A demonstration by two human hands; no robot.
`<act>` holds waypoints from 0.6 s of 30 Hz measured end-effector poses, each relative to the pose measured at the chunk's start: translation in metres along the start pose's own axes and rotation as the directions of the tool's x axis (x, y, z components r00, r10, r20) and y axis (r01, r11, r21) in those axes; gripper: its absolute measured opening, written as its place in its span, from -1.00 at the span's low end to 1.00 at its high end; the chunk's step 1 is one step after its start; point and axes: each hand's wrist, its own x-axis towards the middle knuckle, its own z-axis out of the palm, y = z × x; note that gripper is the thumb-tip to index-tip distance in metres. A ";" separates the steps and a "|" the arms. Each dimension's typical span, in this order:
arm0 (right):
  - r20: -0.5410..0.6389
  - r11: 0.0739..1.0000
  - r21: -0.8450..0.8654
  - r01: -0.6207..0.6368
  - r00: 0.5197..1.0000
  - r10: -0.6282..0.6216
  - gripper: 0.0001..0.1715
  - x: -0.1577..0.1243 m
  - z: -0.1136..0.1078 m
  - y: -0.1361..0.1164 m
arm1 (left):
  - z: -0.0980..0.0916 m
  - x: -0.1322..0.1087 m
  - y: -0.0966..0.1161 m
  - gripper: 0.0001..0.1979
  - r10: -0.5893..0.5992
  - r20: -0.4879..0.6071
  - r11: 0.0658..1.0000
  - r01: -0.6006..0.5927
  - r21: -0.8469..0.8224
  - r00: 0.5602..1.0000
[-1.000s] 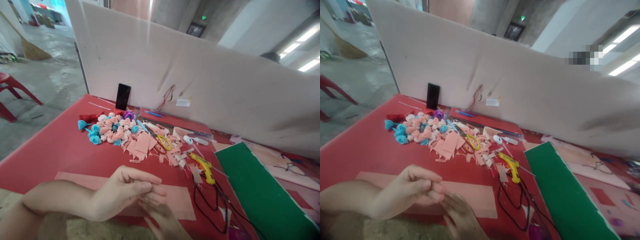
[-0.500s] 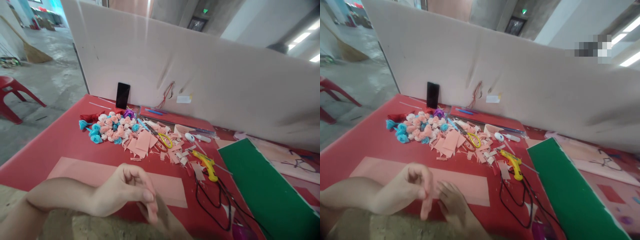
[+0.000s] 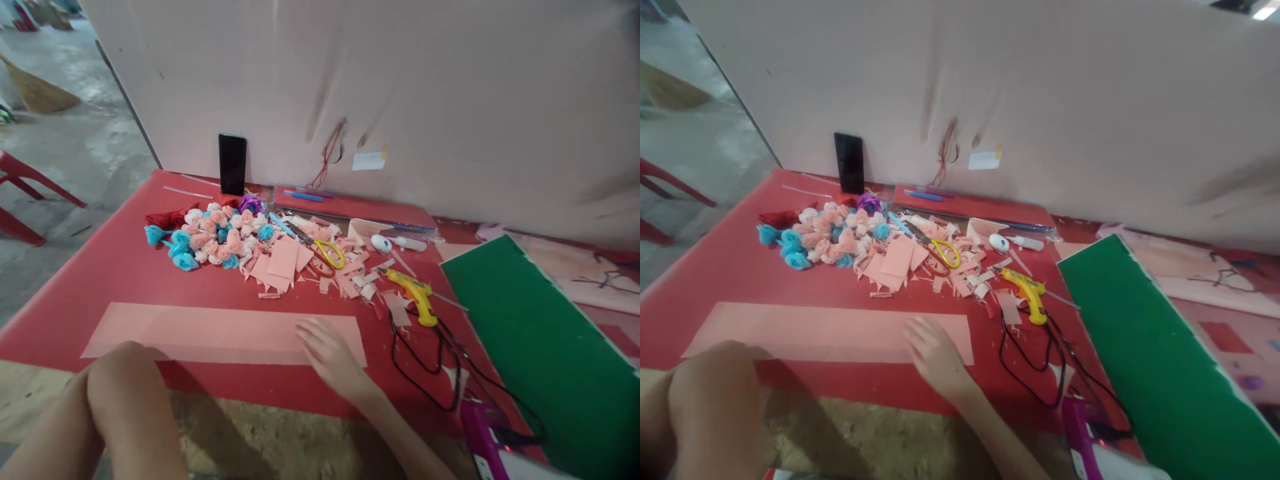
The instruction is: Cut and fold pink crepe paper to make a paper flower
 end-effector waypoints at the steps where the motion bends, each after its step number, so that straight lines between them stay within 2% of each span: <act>1: 0.005 1.000 -0.008 -0.026 1.000 0.026 -0.63 -0.003 -0.004 0.008 | -0.005 -0.013 -0.012 -0.52 0.005 0.036 0.977 -0.013 0.215 0.999; 2: 0.015 0.999 -0.016 -0.046 0.999 0.046 -0.64 -0.005 -0.008 0.015 | -0.011 -0.026 -0.023 -0.52 0.007 0.086 0.920 -0.040 0.389 0.996; 5: 0.067 0.997 -0.029 -0.065 0.996 0.067 -0.60 -0.011 -0.017 0.029 | -0.021 -0.056 -0.035 -0.57 -0.035 0.106 0.880 -0.020 0.475 0.994; 7: 0.102 0.998 -0.033 -0.058 0.993 0.061 -0.60 -0.014 -0.020 0.032 | -0.019 -0.062 -0.030 -0.64 -0.073 0.115 0.860 0.004 0.510 0.991; 10: 0.137 0.999 -0.039 -0.034 0.990 0.039 -0.61 -0.016 -0.021 0.030 | -0.009 -0.057 -0.016 -0.72 -0.115 0.120 0.839 0.032 0.543 0.986; 13: 0.148 0.999 -0.051 -0.006 0.989 0.013 -0.56 -0.016 -0.021 0.025 | -0.004 -0.049 -0.010 -0.71 -0.106 0.057 0.892 0.070 0.447 0.993; 18: 0.122 0.997 -0.073 0.027 0.992 -0.018 -0.49 -0.015 -0.021 0.019 | 0.000 -0.049 0.001 -0.61 -0.106 -0.070 0.975 0.118 0.188 0.992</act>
